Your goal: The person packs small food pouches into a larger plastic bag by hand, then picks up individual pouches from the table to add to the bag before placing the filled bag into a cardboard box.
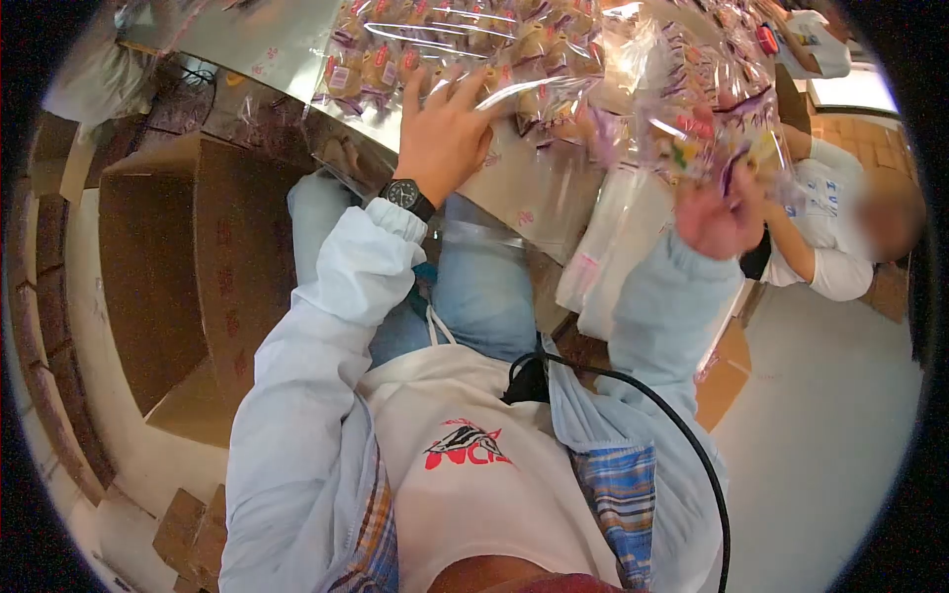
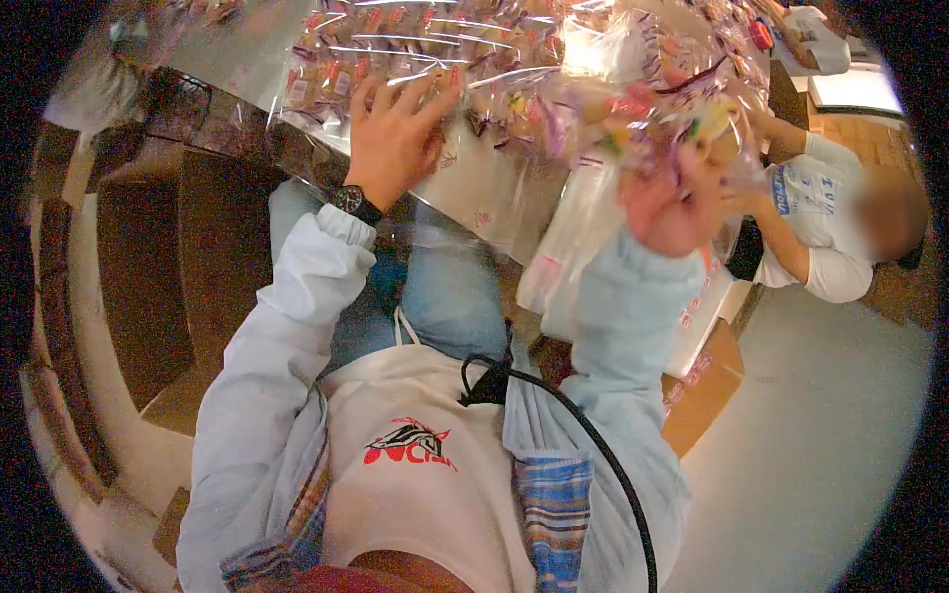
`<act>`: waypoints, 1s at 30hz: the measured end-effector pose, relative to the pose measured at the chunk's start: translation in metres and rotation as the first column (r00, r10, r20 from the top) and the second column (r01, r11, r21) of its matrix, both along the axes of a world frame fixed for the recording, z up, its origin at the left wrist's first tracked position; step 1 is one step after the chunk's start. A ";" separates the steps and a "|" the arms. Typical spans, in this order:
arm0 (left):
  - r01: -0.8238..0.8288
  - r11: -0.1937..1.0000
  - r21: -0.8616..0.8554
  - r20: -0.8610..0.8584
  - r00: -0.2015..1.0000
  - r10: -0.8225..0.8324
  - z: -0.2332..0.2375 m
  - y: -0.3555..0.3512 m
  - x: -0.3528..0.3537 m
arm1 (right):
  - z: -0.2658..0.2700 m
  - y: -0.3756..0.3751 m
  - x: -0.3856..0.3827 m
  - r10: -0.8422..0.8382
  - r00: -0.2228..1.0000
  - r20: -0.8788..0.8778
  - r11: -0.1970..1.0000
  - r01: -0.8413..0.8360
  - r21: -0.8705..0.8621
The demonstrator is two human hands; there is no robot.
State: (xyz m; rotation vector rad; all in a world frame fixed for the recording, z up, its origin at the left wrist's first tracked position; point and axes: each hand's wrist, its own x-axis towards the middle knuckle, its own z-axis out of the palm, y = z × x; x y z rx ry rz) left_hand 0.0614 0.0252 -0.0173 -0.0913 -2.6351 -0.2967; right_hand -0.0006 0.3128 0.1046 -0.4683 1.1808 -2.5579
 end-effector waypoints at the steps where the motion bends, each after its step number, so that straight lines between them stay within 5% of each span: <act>1: 0.010 1.000 -0.002 -0.008 1.000 -0.010 0.001 -0.001 -0.003 | 0.001 -0.016 0.017 0.002 0.989 -0.149 0.998 0.009 0.069; 3: -0.005 1.000 -0.016 -0.031 0.999 0.004 0.006 -0.001 -0.005 | -0.012 -0.049 0.046 0.028 0.957 -0.288 0.988 0.018 0.154; 9: 0.074 0.997 0.013 0.004 0.997 -0.074 0.008 -0.017 -0.005 | -0.066 -0.102 0.092 -0.015 0.990 -0.142 0.992 0.032 0.118; 11: 0.106 0.994 -0.009 0.023 0.994 -0.106 0.017 -0.023 -0.003 | -0.089 -0.102 0.092 0.016 0.965 -0.263 0.974 0.045 0.221; 14: 0.129 0.991 0.023 -0.057 0.990 -0.127 0.016 -0.025 -0.006 | -0.099 -0.097 0.080 0.262 0.762 -0.591 0.812 0.156 0.562; 15: 0.121 0.993 0.003 -0.042 0.992 -0.121 0.016 -0.025 -0.006 | -0.104 -0.096 0.081 0.303 0.759 -0.576 0.801 0.125 0.586; 18: 0.113 0.993 -0.021 -0.005 0.994 -0.113 0.017 -0.027 -0.005 | -0.077 -0.098 0.078 0.598 0.624 -0.503 0.489 0.213 0.846; 22: 0.137 0.991 -0.006 0.026 0.990 -0.137 0.018 -0.029 -0.004 | -0.068 -0.111 0.072 0.675 0.476 -0.564 0.378 0.433 0.818; 25: 0.177 0.983 0.036 0.065 0.982 -0.179 0.021 -0.030 -0.001 | -0.067 -0.114 0.063 0.740 0.470 -0.481 0.278 0.437 0.855; 28: 0.226 0.967 0.113 0.068 0.970 -0.235 0.022 -0.033 -0.001 | -0.070 -0.116 0.054 0.728 0.612 -0.309 0.188 0.256 0.948; 30: 0.233 0.961 0.152 0.048 0.969 -0.242 0.022 -0.034 -0.004 | -0.068 -0.119 0.050 0.768 0.564 -0.302 0.120 0.337 0.934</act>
